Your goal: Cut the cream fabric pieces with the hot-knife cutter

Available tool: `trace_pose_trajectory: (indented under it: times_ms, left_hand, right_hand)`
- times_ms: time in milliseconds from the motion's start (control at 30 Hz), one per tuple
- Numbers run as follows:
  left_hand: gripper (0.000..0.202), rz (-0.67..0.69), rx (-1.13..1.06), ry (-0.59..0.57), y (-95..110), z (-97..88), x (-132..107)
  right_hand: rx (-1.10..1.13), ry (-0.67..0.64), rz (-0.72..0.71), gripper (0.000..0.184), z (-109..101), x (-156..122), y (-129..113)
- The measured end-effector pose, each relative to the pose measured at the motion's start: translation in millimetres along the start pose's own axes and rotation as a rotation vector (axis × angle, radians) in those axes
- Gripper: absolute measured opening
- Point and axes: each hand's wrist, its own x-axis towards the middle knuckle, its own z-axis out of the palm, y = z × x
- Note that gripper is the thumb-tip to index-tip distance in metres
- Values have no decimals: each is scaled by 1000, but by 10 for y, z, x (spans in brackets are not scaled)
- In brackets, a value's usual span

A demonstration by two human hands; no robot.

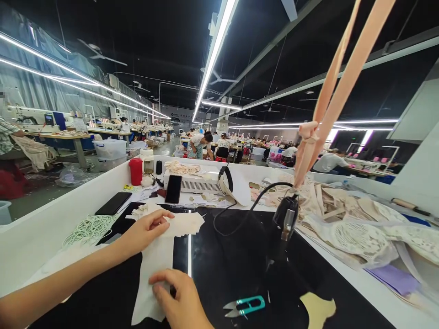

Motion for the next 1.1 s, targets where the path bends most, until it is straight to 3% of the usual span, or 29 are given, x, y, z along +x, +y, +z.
trace_pose_trajectory:
  times_ms: [167, 300, 467, 633, 867, 1100]
  left_hand:
    - [39, -51, 48, 154, -164, -341, 262]
    - [32, -70, 135, 249, -338, -499, 511]
    - [28, -81, 245, 249, -595, -499, 736]
    - [29, -149, 336, 204, -897, -415, 792]
    - [28, -221, 393, 144, -1217, -323, 688]
    - [33, -247, 411, 114, -1291, -422, 626]
  right_hand:
    - [49, 198, -5, 34, -339, 450, 6]
    - [63, 311, 15, 44, -606, 837, 80]
    - [36, 402, 30, 46, -691, 1183, 257]
    - [-61, 479, 67, 39, -647, 1428, 546]
    - [-304, 373, 67, 25, -583, 1568, 739]
    - [-411, 313, 17, 19, -529, 1340, 603]
